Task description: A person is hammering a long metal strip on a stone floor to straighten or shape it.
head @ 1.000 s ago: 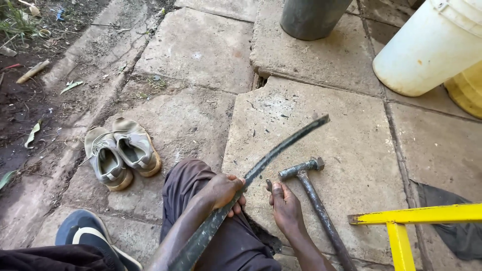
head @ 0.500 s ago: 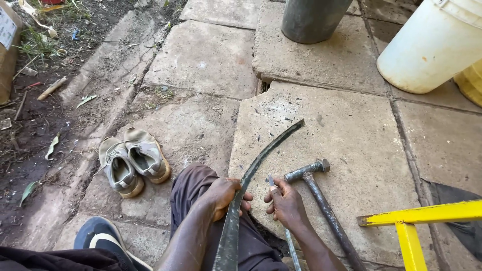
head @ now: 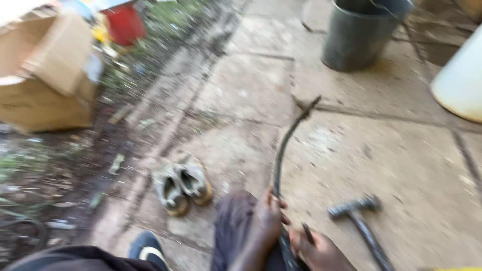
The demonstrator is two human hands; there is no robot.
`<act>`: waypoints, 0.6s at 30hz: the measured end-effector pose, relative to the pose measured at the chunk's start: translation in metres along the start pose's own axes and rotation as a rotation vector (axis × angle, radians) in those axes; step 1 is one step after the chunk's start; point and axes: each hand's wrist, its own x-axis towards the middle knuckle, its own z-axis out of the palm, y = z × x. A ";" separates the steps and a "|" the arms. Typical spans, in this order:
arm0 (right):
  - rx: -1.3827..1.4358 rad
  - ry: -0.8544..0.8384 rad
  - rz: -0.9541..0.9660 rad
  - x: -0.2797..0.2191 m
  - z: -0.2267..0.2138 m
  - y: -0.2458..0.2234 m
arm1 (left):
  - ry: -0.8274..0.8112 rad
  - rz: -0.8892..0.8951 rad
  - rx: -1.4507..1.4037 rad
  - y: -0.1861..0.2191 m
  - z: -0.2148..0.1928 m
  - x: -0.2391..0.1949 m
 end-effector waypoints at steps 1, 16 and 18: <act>-0.002 -0.044 -0.028 0.015 0.001 -0.008 | 0.030 0.041 0.010 0.029 -0.008 -0.004; 0.169 -0.285 0.037 0.022 -0.102 0.002 | -0.282 -0.271 -0.008 0.094 -0.039 -0.039; -0.183 0.164 0.256 -0.011 -0.065 -0.059 | -0.342 -0.262 0.049 0.093 -0.037 -0.036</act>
